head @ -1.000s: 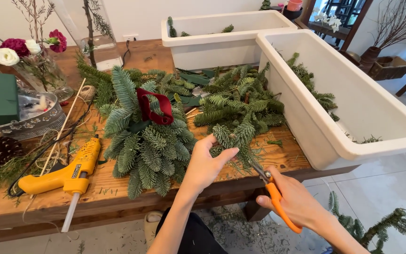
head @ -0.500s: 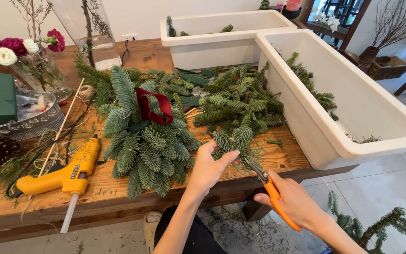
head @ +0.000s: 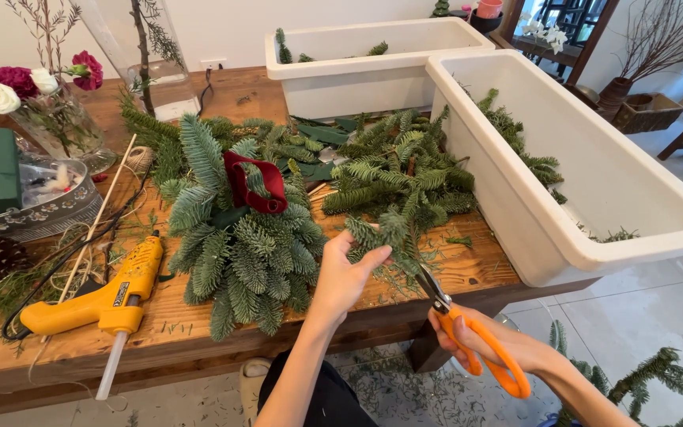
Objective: The person assembles a small Christmas tree by attaching pine branches to a central stick. They use orange shears to trim the branches and a yellow hot glue gun to secure them in place. A red ribbon is also added as a decorative element.
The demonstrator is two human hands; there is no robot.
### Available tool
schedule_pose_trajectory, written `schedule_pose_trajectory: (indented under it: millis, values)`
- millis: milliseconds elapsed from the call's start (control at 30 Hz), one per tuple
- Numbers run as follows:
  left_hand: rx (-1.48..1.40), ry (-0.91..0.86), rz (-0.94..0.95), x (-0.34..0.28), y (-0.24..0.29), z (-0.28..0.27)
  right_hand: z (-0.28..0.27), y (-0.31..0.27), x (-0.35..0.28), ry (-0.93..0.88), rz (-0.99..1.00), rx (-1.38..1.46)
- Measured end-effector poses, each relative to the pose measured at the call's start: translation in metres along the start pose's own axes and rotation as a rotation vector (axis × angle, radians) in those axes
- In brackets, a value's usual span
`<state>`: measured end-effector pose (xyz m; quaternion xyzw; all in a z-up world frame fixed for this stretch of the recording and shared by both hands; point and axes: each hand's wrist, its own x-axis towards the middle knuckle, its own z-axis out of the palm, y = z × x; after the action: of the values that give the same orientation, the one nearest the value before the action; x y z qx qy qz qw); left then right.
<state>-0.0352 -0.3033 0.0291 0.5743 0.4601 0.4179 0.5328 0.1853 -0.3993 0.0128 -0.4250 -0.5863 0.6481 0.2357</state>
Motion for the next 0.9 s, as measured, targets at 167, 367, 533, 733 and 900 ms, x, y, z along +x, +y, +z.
schedule_pose_trajectory:
  millis: [167,367,533,733,900]
  values:
    - [0.044,-0.029,0.018,0.003,-0.004,0.006,-0.004,-0.002,0.004,-0.005,-0.044,-0.036]
    - [0.068,-0.050,0.038,0.012,-0.009,0.007,-0.003,-0.004,0.004,0.061,-0.084,-0.041]
    - [0.087,-0.044,-0.148,0.029,-0.017,0.009,-0.027,0.017,0.013,0.122,-0.038,-0.113]
    - [0.146,0.058,-0.114,0.049,-0.026,0.009,-0.050,0.003,0.038,0.170,-0.029,-0.310]
    - [-0.268,0.089,0.153,0.028,-0.016,-0.003,-0.059,-0.033,0.058,0.718,0.373,-1.011]
